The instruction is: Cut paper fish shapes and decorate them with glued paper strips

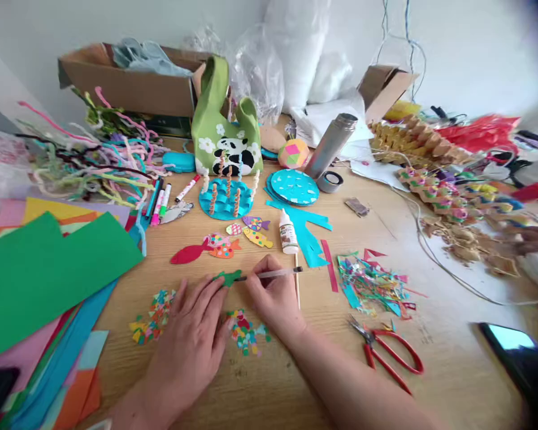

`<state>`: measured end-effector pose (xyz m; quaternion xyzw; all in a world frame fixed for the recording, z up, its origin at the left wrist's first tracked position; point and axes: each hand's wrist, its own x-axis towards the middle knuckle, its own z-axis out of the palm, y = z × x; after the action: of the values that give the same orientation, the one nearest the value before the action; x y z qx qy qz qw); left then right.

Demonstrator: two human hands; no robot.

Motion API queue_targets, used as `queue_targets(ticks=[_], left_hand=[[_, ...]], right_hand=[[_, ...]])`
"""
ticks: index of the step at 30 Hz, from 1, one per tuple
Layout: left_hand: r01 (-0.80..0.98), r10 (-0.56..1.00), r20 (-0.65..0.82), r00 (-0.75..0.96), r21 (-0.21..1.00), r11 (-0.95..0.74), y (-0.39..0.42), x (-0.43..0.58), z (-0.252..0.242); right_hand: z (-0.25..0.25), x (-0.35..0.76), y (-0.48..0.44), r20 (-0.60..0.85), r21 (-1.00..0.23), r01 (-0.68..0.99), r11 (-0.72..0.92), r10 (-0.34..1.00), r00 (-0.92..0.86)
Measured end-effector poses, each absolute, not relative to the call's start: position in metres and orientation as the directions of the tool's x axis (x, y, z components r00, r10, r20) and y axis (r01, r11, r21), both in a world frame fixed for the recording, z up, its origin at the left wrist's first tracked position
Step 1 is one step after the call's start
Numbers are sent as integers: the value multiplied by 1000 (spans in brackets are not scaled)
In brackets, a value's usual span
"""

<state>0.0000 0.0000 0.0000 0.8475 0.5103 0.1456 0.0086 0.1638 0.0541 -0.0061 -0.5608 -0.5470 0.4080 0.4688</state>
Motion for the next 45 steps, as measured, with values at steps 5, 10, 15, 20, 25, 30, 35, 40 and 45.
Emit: queue_targets(ticks=[5,10,15,20,25,30,35,40,45], left_hand=[[867,874,236,424,173,-467,1,0,2],[865,873,237,426,174,-470,1,0,2],[868,875,241,420,176,-465,1,-1,2],[865,871,242,427,171,-471,2,0,2],[864,870,244,429,171,-474,2,0,2],[866,874,238,423,177,-467,1,0,2],[863,870,243,429,174,-475,1,0,2],[864,872,243,426,177,-471,2,0,1],[863,868,243,433,166,-477,2,0,2]], right_hand=[[-5,163,54,53,-977,211,40,997,56],[-2,163,54,64,-980,195,49,995,74],[0,163,56,60,-981,192,40,993,98],[-3,162,55,35,-983,182,18,996,88],[-7,162,56,23,-984,180,8,997,80],[-6,162,55,33,-975,220,13,996,88],[-5,163,55,49,-975,219,27,994,95],[-4,163,56,41,-980,199,22,995,93],[-3,162,56,50,-977,212,29,994,94]])
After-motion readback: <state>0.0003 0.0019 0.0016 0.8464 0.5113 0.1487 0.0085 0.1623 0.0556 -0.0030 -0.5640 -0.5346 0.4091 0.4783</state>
